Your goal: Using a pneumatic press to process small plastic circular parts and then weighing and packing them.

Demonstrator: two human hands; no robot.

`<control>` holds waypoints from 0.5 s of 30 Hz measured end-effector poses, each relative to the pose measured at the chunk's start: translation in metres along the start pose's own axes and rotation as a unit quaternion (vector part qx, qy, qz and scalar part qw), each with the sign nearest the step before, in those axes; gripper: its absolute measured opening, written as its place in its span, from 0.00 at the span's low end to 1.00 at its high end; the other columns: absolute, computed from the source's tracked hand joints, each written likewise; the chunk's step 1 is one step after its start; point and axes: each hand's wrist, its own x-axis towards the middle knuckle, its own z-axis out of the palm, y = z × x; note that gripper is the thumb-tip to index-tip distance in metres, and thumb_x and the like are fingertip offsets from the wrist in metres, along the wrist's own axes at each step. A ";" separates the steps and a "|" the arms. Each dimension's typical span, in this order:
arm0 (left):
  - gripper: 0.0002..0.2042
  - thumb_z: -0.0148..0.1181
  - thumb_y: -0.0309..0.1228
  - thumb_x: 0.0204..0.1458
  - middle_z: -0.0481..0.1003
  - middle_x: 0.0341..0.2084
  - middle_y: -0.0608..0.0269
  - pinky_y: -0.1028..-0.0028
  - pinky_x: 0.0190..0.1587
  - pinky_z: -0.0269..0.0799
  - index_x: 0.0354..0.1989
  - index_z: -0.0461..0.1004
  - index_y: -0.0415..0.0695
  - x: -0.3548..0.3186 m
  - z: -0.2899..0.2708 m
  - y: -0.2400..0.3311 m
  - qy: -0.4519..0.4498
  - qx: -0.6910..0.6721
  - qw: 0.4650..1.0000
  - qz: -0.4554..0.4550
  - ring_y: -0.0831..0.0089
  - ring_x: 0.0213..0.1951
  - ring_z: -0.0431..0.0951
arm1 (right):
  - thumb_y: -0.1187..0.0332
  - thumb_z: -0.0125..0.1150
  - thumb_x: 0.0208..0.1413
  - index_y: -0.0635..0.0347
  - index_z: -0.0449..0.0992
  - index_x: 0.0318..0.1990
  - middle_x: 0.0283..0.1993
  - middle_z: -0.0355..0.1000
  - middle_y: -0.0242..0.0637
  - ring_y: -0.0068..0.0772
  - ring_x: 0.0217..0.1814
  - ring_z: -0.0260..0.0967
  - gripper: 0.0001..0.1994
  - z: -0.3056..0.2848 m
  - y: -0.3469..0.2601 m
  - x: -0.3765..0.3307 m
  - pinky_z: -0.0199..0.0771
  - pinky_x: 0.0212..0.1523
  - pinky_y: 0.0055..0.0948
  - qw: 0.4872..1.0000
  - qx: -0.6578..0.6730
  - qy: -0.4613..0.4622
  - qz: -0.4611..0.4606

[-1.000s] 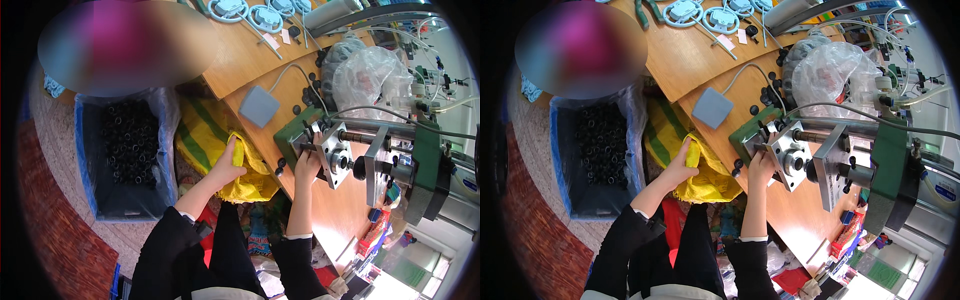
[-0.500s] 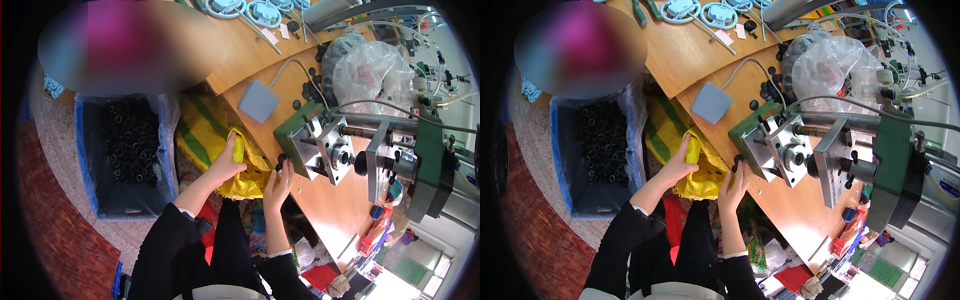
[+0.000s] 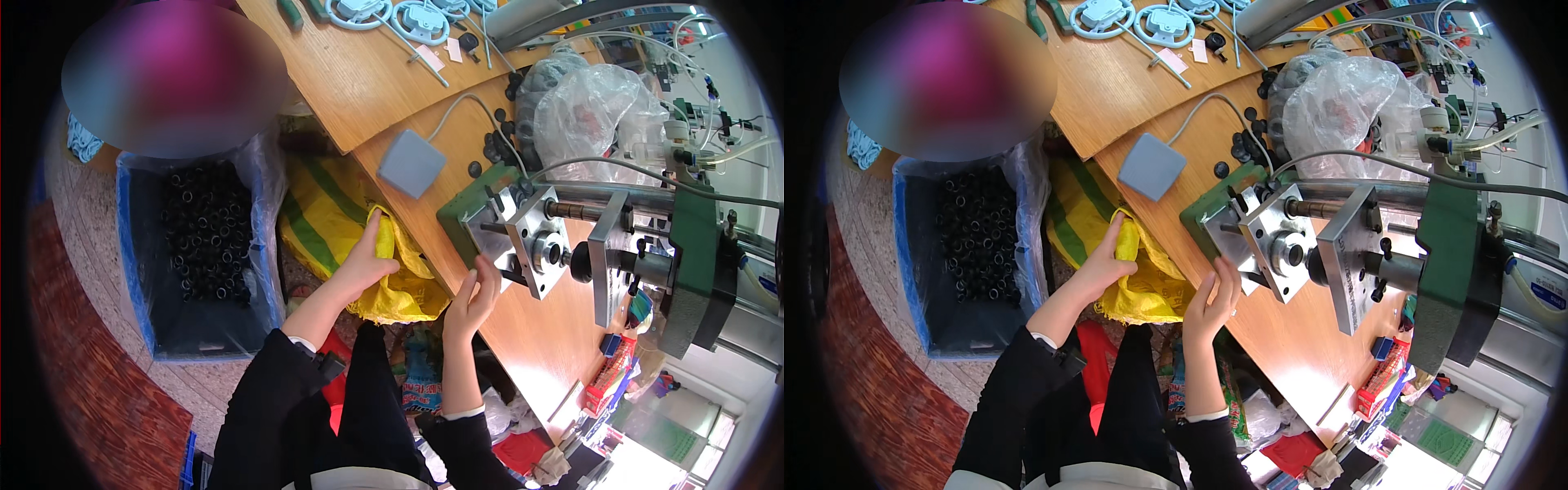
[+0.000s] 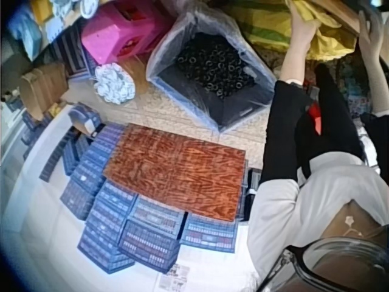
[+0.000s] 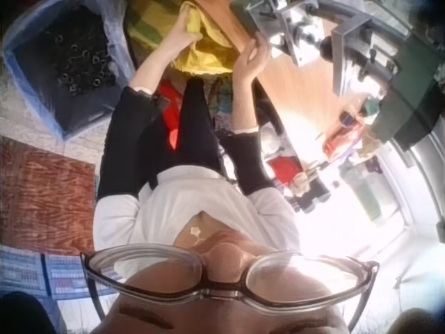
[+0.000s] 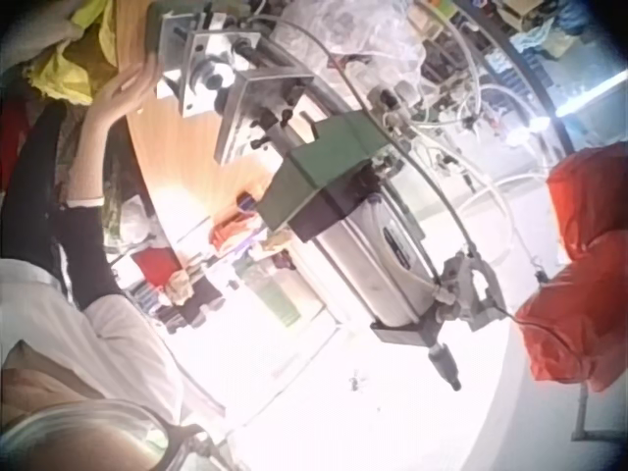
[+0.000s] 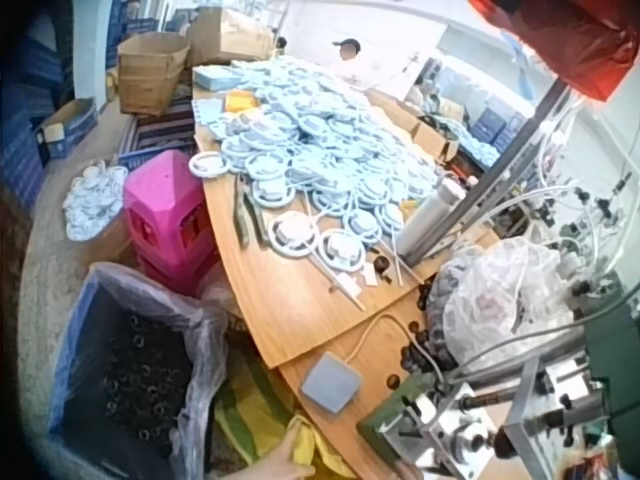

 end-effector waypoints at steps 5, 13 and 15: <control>0.44 0.52 0.17 0.33 0.56 0.54 0.48 0.76 0.53 0.54 0.62 0.38 0.44 -0.003 -0.006 -0.005 0.000 -0.021 1.000 -0.005 0.63 0.55 0.59 | 0.77 0.48 0.51 0.67 0.66 0.43 0.46 0.64 0.47 0.41 0.47 0.63 0.11 0.008 -0.040 0.036 0.66 0.43 0.29 0.988 0.084 -0.122 -0.035; 0.43 0.52 0.16 0.32 0.54 0.56 0.46 0.76 0.55 0.52 0.62 0.38 0.42 -0.006 -0.010 -0.001 0.005 -0.009 1.000 0.007 0.62 0.57 0.56 | 0.77 0.48 0.44 0.76 0.59 0.46 0.52 0.53 0.58 0.56 0.54 0.54 0.19 0.124 -0.026 0.154 0.53 0.56 0.41 0.971 -0.199 -0.111 0.072; 0.43 0.52 0.16 0.32 0.54 0.56 0.46 0.76 0.55 0.52 0.62 0.38 0.42 -0.010 -0.016 0.001 0.011 0.001 1.000 0.012 0.61 0.57 0.55 | 0.75 0.48 0.44 0.75 0.60 0.46 0.52 0.53 0.57 0.55 0.54 0.54 0.19 0.136 -0.020 0.168 0.55 0.55 0.41 0.957 -0.199 -0.156 0.141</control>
